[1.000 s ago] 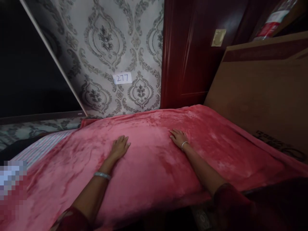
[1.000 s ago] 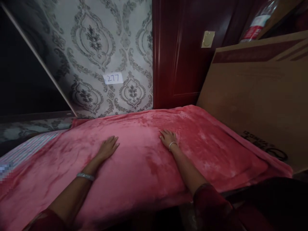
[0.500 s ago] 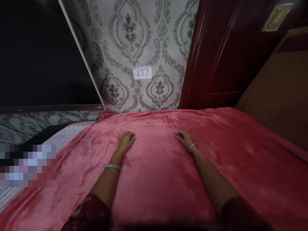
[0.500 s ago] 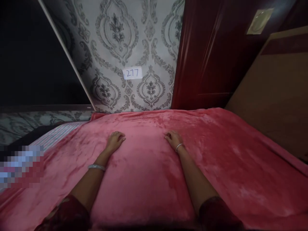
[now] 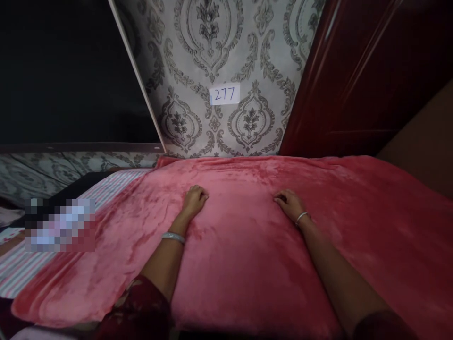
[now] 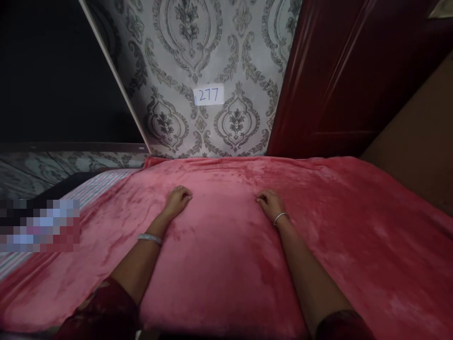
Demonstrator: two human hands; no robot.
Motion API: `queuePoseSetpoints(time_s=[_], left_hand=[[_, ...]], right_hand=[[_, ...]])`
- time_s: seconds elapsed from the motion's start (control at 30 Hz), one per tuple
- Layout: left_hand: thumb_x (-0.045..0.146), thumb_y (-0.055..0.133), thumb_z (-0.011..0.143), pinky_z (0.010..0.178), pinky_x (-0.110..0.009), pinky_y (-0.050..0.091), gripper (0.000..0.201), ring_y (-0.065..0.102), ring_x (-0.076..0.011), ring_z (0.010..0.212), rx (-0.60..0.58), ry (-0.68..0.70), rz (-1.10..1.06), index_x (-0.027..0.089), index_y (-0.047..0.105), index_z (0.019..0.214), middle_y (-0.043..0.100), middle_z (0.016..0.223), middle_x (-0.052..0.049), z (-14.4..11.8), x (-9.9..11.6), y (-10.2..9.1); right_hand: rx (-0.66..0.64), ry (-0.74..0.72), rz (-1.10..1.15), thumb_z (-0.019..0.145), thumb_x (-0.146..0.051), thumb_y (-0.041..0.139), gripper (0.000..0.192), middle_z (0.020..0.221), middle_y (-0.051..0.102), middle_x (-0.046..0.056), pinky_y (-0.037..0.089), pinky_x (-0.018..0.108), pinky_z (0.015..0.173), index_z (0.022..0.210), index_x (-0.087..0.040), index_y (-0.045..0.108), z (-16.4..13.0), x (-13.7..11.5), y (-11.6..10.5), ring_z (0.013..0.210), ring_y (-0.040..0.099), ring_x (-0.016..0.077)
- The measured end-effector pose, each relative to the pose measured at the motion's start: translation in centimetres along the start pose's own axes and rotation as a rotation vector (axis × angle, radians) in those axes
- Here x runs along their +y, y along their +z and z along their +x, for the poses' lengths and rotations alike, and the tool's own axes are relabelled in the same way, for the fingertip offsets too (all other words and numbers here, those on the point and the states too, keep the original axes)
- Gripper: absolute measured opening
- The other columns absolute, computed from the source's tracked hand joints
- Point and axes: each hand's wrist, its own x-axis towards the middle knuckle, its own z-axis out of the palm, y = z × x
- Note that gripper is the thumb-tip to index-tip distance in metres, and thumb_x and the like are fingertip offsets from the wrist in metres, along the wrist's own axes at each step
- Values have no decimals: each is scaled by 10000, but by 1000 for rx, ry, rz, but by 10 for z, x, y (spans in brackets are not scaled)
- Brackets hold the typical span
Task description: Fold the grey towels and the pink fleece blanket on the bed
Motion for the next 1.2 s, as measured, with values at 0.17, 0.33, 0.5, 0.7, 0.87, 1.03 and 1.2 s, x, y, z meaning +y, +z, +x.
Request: queuePoseSetpoints(time_s=[0.17, 0.33, 0.5, 0.7, 0.87, 1.03, 1.2], left_hand=[[133, 605, 817, 886, -377, 456, 91, 576, -230, 940, -7, 16, 3, 197, 655, 778, 669, 900, -62, 1, 3, -3], [151, 616, 813, 912, -359, 450, 70, 594, -212, 936, -27, 49, -21, 198, 668, 821, 681, 911, -49, 5, 1, -7], [152, 598, 800, 832, -376, 445, 109, 580, -244, 885, -29, 43, 11, 208, 629, 712, 663, 840, -62, 8, 1, -5], [166, 530, 832, 822, -397, 435, 123, 570, -267, 912, 46, 47, 41, 212, 559, 723, 645, 875, -93, 7, 10, -9], [179, 466, 867, 847, -400, 440, 119, 577, -261, 925, 117, 59, 25, 223, 523, 772, 648, 887, -91, 8, 18, -16], [179, 427, 888, 840, -404, 442, 139, 581, -258, 897, 183, 64, 17, 231, 505, 785, 640, 855, -86, 4, 31, -26], [178, 415, 899, 833, -399, 457, 143, 573, -259, 874, 280, 93, 17, 234, 490, 791, 622, 846, -92, 0, 41, -34]], right_hand=[[1, -18, -78, 820, -184, 597, 114, 815, 674, 60, 476, 353, 794, 750, -217, 680, 2, -5, -3, 837, 605, 226], [-63, -41, -14, 816, -199, 645, 108, 920, 700, 55, 488, 345, 820, 900, -215, 712, 1, -6, -7, 894, 618, 218], [-45, 8, -172, 809, -111, 611, 120, 851, 687, 42, 452, 331, 831, 763, -211, 659, 4, -14, -4, 870, 601, 204], [16, 31, -211, 857, -151, 571, 132, 878, 668, 80, 421, 344, 816, 754, -207, 631, 5, -22, -7, 890, 566, 232], [161, 32, -167, 885, -173, 503, 148, 867, 656, 85, 416, 353, 794, 781, -219, 597, 4, -26, -11, 886, 562, 249], [284, -10, -74, 888, -211, 478, 137, 809, 642, 75, 423, 355, 765, 771, -241, 541, 4, -29, -17, 820, 559, 244], [374, -57, -21, 889, -256, 462, 125, 804, 631, 68, 439, 354, 758, 784, -245, 528, 1, -33, -27, 802, 547, 237]])
